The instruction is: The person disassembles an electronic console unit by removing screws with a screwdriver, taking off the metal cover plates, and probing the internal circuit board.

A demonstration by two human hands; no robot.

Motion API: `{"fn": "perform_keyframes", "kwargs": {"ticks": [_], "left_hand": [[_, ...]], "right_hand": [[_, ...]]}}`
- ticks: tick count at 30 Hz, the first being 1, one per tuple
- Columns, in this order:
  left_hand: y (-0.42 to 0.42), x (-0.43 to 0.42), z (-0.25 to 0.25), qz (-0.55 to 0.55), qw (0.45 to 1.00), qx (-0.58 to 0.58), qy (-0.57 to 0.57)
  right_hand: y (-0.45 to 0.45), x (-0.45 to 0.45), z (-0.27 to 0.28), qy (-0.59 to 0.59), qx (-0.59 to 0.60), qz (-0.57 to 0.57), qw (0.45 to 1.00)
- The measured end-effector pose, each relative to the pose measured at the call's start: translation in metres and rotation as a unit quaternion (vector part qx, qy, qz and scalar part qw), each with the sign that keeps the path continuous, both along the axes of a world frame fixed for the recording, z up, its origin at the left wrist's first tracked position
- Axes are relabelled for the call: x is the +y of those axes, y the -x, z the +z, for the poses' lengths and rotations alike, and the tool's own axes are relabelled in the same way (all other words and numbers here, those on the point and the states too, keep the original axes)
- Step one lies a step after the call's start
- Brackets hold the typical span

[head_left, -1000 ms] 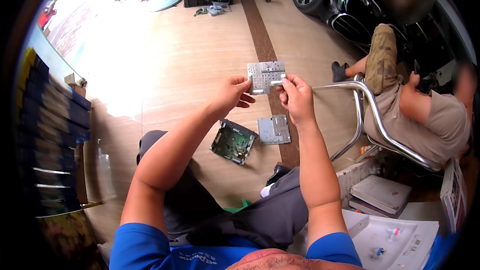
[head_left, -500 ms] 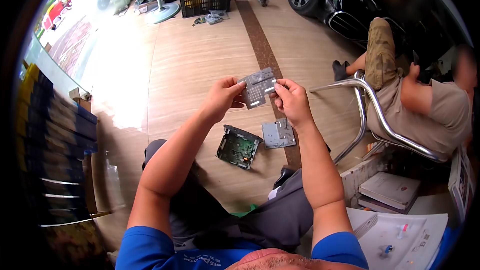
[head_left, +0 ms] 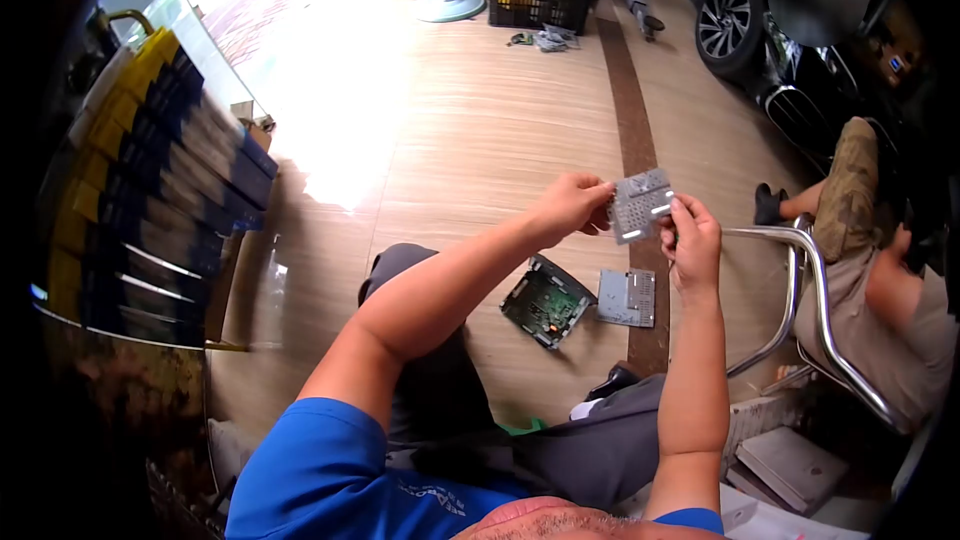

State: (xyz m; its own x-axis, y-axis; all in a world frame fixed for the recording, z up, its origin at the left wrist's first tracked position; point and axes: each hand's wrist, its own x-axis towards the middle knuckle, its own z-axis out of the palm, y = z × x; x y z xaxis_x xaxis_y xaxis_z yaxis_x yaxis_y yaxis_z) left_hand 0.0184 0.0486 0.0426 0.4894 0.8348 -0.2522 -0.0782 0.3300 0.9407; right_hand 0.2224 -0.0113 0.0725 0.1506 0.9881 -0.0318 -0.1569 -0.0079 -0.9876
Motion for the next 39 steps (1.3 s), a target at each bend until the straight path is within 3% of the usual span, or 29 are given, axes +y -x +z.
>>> {"fn": "perform_keyframes", "kwargs": {"ticks": [5,7,11,20,33,39], "left_hand": [[0.003,-0.002,0.002,-0.016,1.0,-0.021,0.012],[0.005,-0.004,0.004,-0.003,0.993,-0.103,0.056],[0.009,0.001,0.0,0.031,0.983,-0.16,0.079],[0.01,0.001,0.004,0.052,0.983,-0.16,0.079],[0.007,-0.001,0.005,-0.035,0.991,-0.109,0.064],[0.008,-0.001,0.006,-0.025,0.994,-0.093,0.052]], "right_hand": [[0.002,-0.001,0.004,-0.002,0.019,-0.003,1.0],[0.005,0.0,0.004,-0.017,0.038,-0.024,0.999],[0.014,-0.002,0.007,-0.018,0.03,-0.028,0.999],[0.022,-0.006,0.001,0.027,-0.043,0.089,0.995],[0.016,-0.006,0.001,0.016,0.001,0.018,1.0],[0.015,-0.007,0.006,0.014,-0.018,0.022,0.999]]}}
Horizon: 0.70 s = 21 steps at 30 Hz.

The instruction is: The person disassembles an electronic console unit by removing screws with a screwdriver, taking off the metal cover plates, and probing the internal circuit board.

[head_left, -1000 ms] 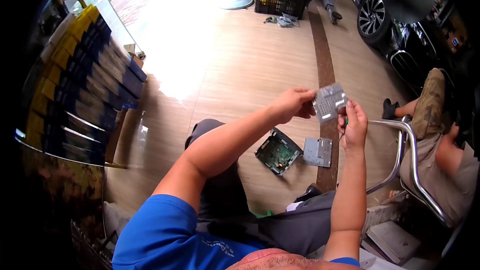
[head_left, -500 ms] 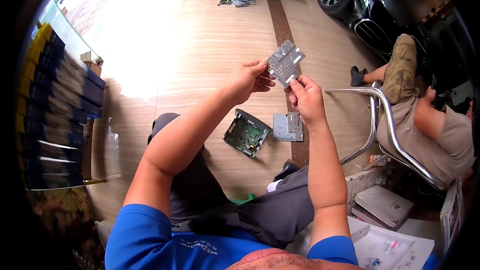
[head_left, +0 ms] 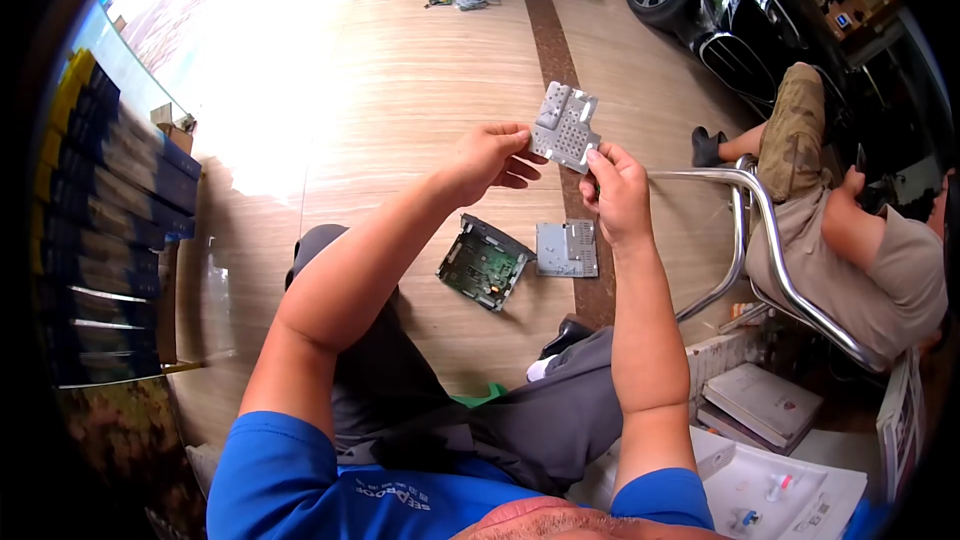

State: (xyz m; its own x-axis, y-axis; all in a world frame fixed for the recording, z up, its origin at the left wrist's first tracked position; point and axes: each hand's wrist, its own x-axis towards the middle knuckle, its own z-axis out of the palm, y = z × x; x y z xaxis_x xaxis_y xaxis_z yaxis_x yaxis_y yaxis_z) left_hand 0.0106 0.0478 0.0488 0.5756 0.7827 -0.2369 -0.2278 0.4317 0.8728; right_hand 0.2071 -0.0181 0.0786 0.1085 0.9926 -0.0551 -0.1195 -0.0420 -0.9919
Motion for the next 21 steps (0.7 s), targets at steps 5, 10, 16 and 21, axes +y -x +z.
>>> {"fn": "perform_keyframes", "kwargs": {"ticks": [5,10,16,21], "left_hand": [[0.0014,0.0019,0.0041,0.055,0.998,-0.016,0.0],[0.0034,0.0023,0.0058,0.071,0.997,-0.025,0.0],[0.0039,0.0074,0.002,0.09,0.995,-0.032,0.002],[0.0056,0.0064,0.0075,0.095,0.994,-0.047,-0.004]], "right_hand": [[0.0008,-0.001,-0.0034,0.016,-0.018,0.033,0.999],[0.001,-0.0004,-0.0047,0.014,-0.022,0.045,0.999],[-0.0003,0.0005,-0.0068,0.021,-0.03,0.055,0.998],[0.0005,-0.0005,-0.0044,0.025,-0.035,0.062,0.997]]}}
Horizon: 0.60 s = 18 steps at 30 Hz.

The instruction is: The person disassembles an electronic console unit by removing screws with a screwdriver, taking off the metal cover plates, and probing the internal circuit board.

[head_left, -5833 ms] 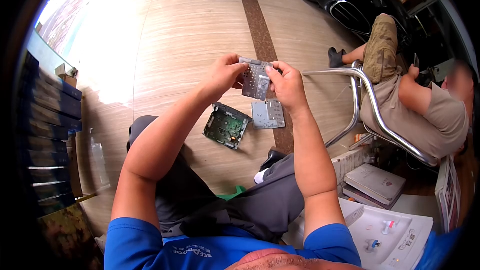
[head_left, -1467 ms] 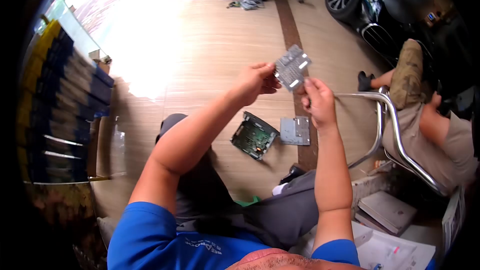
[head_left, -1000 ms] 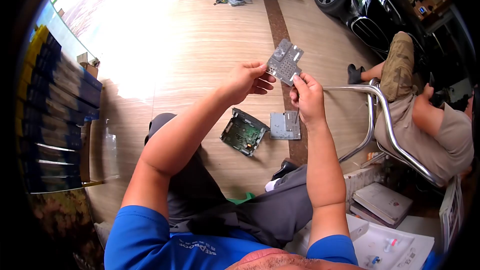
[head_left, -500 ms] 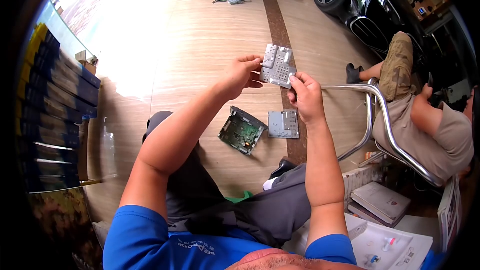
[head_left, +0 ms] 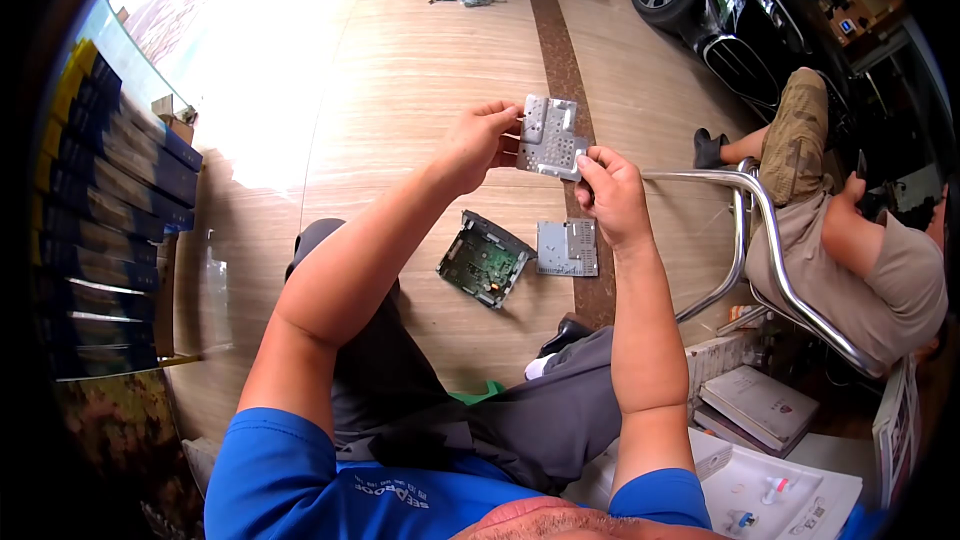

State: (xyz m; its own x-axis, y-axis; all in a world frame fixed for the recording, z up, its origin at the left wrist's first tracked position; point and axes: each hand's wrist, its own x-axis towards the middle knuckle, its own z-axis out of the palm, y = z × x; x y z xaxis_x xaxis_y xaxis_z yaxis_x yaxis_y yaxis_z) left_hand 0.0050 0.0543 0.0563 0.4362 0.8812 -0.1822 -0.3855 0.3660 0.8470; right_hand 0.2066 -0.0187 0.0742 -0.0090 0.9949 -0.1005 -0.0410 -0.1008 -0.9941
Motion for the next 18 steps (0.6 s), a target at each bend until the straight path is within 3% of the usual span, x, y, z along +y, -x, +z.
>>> {"fn": "perform_keyframes", "kwargs": {"ticks": [12,18], "left_hand": [[0.0011,0.0012,-0.0005,0.01,1.0,0.004,0.014],[-0.0001,-0.0002,-0.0009,-0.001,1.0,0.001,0.028]], "right_hand": [[-0.0027,-0.0021,0.0087,0.027,-0.042,0.033,0.998],[-0.0062,-0.0002,0.0068,0.017,-0.031,-0.007,0.999]]}}
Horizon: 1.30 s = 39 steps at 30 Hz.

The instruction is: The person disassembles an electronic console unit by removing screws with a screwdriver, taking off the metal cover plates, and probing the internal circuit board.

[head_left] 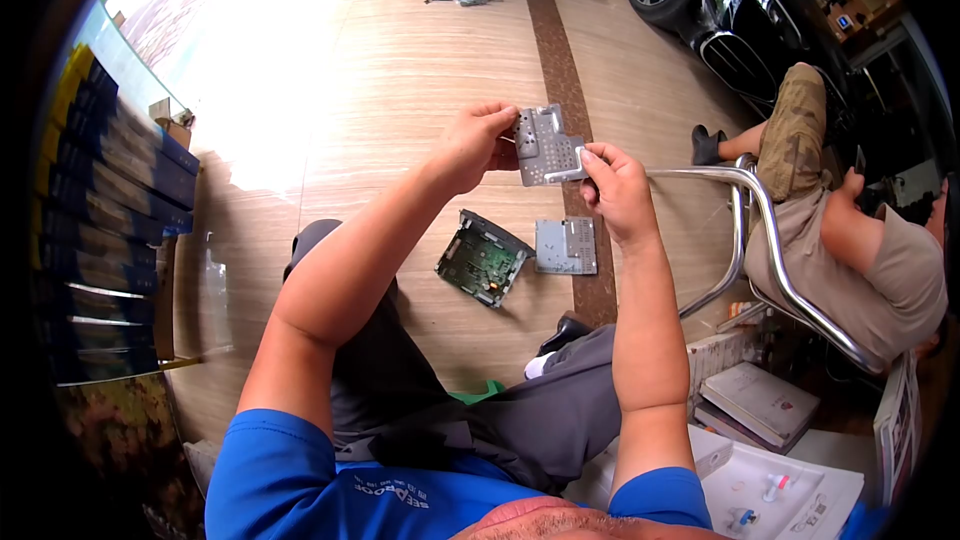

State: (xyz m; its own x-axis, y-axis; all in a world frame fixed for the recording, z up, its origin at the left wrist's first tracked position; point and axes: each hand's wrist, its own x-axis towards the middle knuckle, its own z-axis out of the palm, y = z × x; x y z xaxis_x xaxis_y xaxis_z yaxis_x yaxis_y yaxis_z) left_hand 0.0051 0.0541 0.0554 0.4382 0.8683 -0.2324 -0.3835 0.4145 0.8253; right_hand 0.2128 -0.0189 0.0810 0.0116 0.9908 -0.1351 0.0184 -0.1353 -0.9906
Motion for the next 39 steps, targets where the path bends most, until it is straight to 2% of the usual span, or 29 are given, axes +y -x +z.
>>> {"fn": "perform_keyframes", "kwargs": {"ticks": [4,11,23,31,37,39], "left_hand": [[-0.003,-0.001,0.002,0.042,0.998,-0.016,0.045],[-0.003,0.002,-0.004,0.068,0.996,-0.048,0.04],[0.0,-0.001,-0.003,-0.031,0.999,-0.041,0.011],[-0.003,-0.003,-0.003,-0.014,1.0,-0.015,0.001],[-0.003,-0.003,-0.006,-0.032,0.999,-0.007,-0.012],[-0.001,-0.007,-0.001,-0.069,0.998,-0.013,-0.01]], "right_hand": [[-0.001,0.001,0.0,-0.012,0.036,-0.011,0.999],[0.005,0.001,-0.003,-0.002,0.029,0.009,1.0],[0.001,0.005,-0.01,-0.047,0.079,-0.07,0.993],[-0.002,0.005,-0.01,-0.034,0.054,-0.024,0.998],[0.0,0.002,-0.006,-0.01,0.047,-0.007,0.999],[-0.001,0.002,-0.005,-0.009,0.052,-0.01,0.999]]}}
